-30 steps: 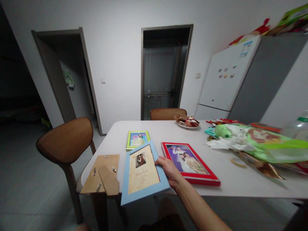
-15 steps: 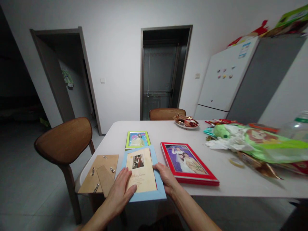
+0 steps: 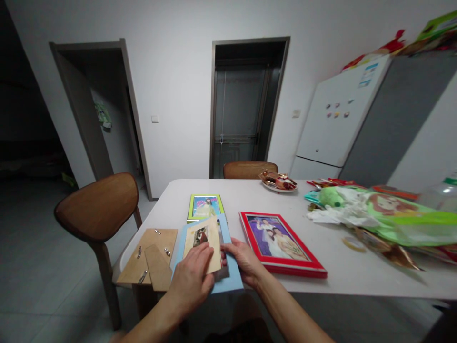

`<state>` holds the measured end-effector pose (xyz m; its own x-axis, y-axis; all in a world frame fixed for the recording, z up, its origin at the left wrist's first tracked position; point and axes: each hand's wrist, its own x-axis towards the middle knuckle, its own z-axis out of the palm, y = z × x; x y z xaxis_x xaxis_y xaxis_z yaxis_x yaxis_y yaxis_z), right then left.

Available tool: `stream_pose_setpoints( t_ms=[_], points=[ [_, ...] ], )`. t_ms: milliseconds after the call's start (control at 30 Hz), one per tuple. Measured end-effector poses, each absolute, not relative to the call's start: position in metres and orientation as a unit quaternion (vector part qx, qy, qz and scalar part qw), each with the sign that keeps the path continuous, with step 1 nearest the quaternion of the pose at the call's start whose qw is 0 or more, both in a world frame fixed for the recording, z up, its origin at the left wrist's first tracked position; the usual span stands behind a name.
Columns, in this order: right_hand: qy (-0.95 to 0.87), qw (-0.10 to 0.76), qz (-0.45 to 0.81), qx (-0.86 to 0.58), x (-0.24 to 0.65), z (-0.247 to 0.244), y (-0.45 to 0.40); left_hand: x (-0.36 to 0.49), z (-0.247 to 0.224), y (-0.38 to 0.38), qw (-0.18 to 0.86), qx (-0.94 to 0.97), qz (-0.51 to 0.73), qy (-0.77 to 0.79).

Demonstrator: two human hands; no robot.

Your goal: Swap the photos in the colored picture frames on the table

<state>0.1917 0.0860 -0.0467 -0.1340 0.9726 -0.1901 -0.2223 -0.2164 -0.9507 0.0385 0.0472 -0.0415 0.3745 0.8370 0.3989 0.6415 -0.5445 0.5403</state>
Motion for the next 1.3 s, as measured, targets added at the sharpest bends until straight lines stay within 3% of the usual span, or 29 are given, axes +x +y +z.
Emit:
stream_pose_setpoints(
  t_ms=[200, 433, 533, 600, 733, 800, 900, 1133, 1300],
  points=[
    [-0.510, 0.443, 0.437, -0.594, 0.200, -0.063, 0.097, -0.004, -0.031, 0.059, 0.129, 0.682, 0.469, 0.546],
    [-0.645, 0.341, 0.201, -0.653, 0.207, -0.071, 0.100, -0.051, -0.063, 0.076, 0.324, 0.501, 0.584, 0.551],
    [-0.672, 0.363, 0.149, -0.628, 0.199, -0.071, 0.095, -0.046, -0.072, 0.074, 0.395, 0.421, 0.616, 0.536],
    [-0.658, 0.408, 0.209, -0.598, 0.186, -0.069, 0.088, -0.035, -0.074, 0.069, 0.426, 0.383, 0.643, 0.509],
    [-0.519, 0.461, 0.538, -0.478, 0.156, -0.060, 0.076, -0.014, -0.075, 0.060, 0.477, 0.372, 0.650, 0.460],
    [-0.454, 0.499, 0.611, -0.414, 0.148, -0.056, 0.076, -0.011, -0.074, 0.058, 0.500, 0.393, 0.632, 0.443],
    [-0.424, 0.527, 0.616, -0.403, 0.148, -0.053, 0.083, -0.017, -0.072, 0.062, 0.505, 0.410, 0.619, 0.440],
    [-0.430, 0.492, 0.628, -0.423, 0.149, -0.064, 0.087, -0.021, -0.067, 0.076, 0.561, 0.420, 0.557, 0.446],
    [-0.451, 0.493, 0.575, -0.472, 0.148, -0.065, 0.087, -0.016, -0.071, 0.076, 0.562, 0.414, 0.578, 0.422]
  ],
)
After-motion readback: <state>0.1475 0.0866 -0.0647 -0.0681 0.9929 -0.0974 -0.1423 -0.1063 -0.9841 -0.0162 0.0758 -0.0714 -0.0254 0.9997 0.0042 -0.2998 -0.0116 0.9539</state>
